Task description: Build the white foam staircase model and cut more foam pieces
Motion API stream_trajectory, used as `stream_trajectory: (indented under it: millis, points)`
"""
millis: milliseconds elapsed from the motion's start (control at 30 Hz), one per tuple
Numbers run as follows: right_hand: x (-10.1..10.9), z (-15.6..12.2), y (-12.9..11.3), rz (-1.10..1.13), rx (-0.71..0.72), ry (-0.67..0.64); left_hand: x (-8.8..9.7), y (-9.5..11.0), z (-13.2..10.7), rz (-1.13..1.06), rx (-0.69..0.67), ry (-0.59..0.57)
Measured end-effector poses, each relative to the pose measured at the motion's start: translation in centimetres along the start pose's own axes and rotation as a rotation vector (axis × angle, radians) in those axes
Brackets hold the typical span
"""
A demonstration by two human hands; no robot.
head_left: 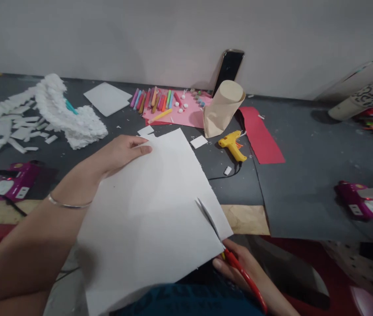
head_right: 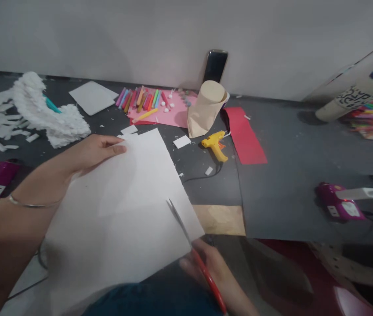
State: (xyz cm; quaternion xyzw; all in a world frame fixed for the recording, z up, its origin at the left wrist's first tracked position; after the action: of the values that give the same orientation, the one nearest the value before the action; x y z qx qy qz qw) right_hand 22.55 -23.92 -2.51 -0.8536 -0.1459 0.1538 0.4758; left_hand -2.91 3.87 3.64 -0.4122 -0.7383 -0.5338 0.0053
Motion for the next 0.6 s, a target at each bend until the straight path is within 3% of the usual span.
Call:
stream_trajectory:
  millis: [267, 467, 600]
  points:
    - [-0.2, 0.6, -0.5, -0.052, -0.081, 0.063, 1.0, 0.3, -1.3, 0.054, -0.02, 0.084]
    - [-0.7, 0.4, -0.8, -0.003, 0.041, -0.021, 1.1, 0.2, -2.2, 0.077, -0.009, 0.111]
    - [-0.9, 0.2, -0.6, 0.06, 0.078, -0.021, 1.1, -0.1, -2.1, 0.06, -0.007, 0.064]
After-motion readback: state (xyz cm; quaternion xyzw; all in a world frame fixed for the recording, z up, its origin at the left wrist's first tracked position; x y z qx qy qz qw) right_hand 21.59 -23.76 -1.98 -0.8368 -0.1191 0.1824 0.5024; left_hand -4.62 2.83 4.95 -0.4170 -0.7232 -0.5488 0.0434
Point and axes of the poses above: each hand's wrist, its own z-axis towards the middle knuckle, its own x-axis out of the back of the hand, y = z × x, the point moved 3 cm from there along z, towards the middle knuckle, and after that the axes turned 10 degrees about -y, right-handed, at the moved point
